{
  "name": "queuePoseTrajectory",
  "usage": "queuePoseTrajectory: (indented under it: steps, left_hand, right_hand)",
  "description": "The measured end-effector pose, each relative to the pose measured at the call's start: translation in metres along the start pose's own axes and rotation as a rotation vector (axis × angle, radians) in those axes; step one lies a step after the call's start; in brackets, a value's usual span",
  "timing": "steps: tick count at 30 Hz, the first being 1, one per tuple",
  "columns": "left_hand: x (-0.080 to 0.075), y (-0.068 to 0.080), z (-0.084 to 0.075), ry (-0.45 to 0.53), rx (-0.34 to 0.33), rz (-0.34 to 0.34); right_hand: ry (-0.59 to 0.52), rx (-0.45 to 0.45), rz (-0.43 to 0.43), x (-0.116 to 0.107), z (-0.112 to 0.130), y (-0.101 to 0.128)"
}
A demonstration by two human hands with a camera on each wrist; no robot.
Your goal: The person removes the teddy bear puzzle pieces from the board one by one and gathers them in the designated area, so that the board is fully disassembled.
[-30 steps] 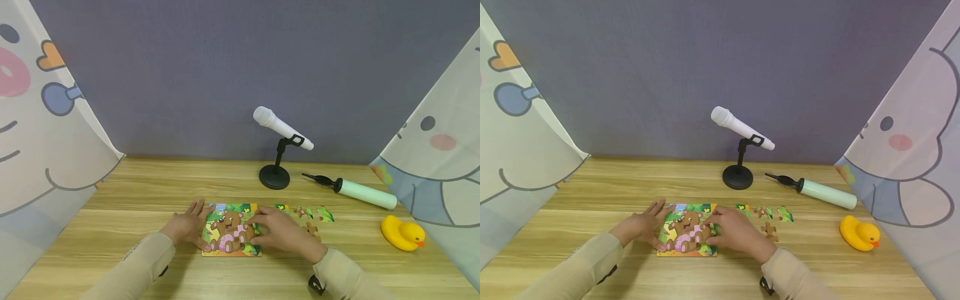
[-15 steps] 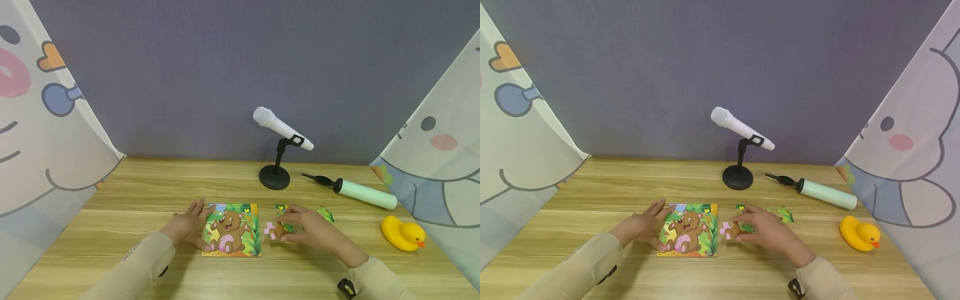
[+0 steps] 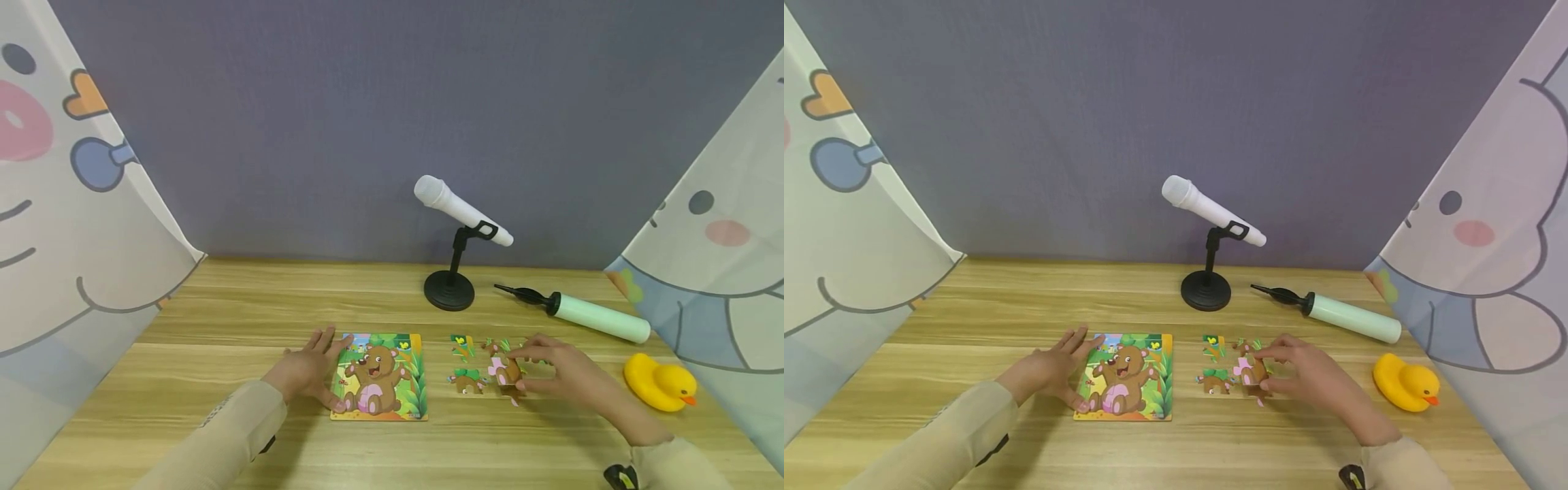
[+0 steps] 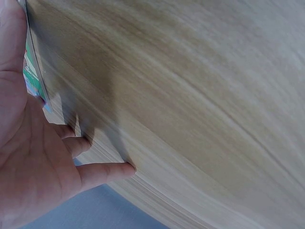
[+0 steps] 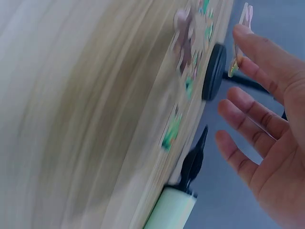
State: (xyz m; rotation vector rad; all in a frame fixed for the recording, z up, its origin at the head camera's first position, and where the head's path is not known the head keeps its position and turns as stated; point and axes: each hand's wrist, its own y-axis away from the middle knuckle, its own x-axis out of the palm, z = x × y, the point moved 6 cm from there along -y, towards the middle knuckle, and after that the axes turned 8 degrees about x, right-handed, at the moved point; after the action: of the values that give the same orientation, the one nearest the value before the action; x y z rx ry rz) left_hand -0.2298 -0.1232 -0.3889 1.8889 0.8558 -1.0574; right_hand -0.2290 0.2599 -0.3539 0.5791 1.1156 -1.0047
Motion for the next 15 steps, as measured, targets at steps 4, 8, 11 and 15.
queuePoseTrajectory:
  steps: [4,8,11,15]
  left_hand:
    - [0.0,0.0,-0.001,-0.001,-0.003,0.005]
    - [0.0,0.0,-0.001,-0.006,-0.008,0.006]
    - [0.0,0.001,-0.001,-0.008,-0.013,0.009]
    - [0.0,0.001,-0.001,-0.002,-0.008,0.003]
  right_hand:
    - [0.035,0.002,-0.03,-0.005,-0.017,0.009]
    - [0.055,0.021,-0.015,-0.006,-0.032,0.016]
    - [0.078,0.031,0.007,-0.005,-0.041,0.02]
    - [0.086,0.065,0.036,-0.003,-0.05,0.025]
